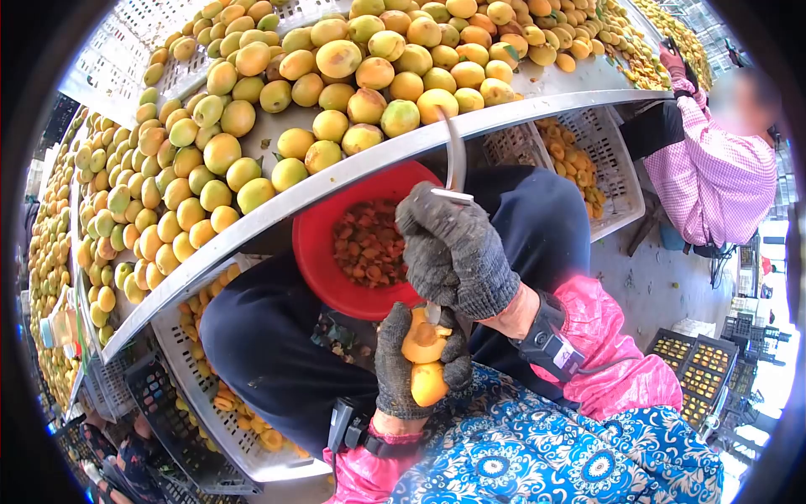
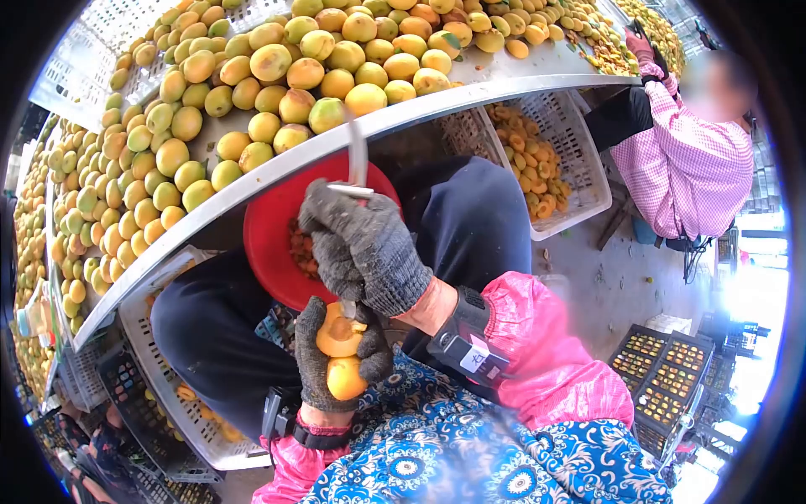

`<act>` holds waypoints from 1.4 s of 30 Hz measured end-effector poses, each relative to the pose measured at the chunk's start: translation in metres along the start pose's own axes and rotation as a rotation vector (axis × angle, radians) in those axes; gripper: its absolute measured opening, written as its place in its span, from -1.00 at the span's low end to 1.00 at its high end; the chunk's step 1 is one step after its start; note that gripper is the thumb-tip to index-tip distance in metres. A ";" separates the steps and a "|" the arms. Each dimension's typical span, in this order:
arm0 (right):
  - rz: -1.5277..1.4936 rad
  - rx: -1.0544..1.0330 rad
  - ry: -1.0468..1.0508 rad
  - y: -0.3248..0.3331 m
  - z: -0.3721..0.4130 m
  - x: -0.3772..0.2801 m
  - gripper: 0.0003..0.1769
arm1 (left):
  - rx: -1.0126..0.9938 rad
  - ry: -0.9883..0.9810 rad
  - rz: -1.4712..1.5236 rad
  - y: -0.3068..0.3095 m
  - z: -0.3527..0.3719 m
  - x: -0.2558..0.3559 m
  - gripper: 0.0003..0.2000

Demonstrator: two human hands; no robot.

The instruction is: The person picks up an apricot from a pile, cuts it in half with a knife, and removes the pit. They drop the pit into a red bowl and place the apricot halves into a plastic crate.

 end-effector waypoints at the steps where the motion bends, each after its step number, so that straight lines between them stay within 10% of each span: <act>1: -0.003 0.005 -0.002 -0.001 -0.001 0.000 -0.68 | 0.002 0.020 -0.046 0.003 -0.001 -0.001 -0.44; 20: -0.657 -0.242 -0.154 -0.013 -0.022 0.023 -0.63 | -0.054 0.115 0.132 -0.022 -0.006 0.005 -0.31; 27: -0.004 -0.255 -0.103 -0.011 -0.025 -0.012 -0.62 | 0.248 -0.218 -0.152 -0.005 -0.014 0.078 -0.38; 29: 0.729 -0.202 0.163 -0.013 -0.030 -0.026 -0.65 | 0.300 -0.346 -0.286 -0.008 -0.006 0.103 -0.45; 34: 1.322 -0.443 0.146 -0.050 -0.004 -0.018 -0.59 | 0.247 -0.684 -0.536 -0.028 0.003 0.132 -0.58; 39: 1.158 -0.254 0.355 -0.048 0.014 -0.022 -0.61 | 0.090 -0.597 -0.445 -0.045 -0.002 0.114 -0.56; 41: 0.787 0.050 0.095 -0.015 0.013 -0.019 -0.69 | 0.290 -0.530 -0.213 -0.031 0.003 0.102 -0.50; 42: 0.719 0.123 0.010 -0.012 0.012 -0.024 -0.72 | 0.026 -0.364 -0.119 -0.026 -0.007 0.091 -0.39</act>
Point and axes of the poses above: each hand's wrist, its own z-axis away from the middle knuckle, its own y-axis out of the back of the hand, x = y × z, the point moved 10 cm from there along -z, towards the middle knuckle, and after that the axes turned 10 degrees about -x, right-handed, at the moved point
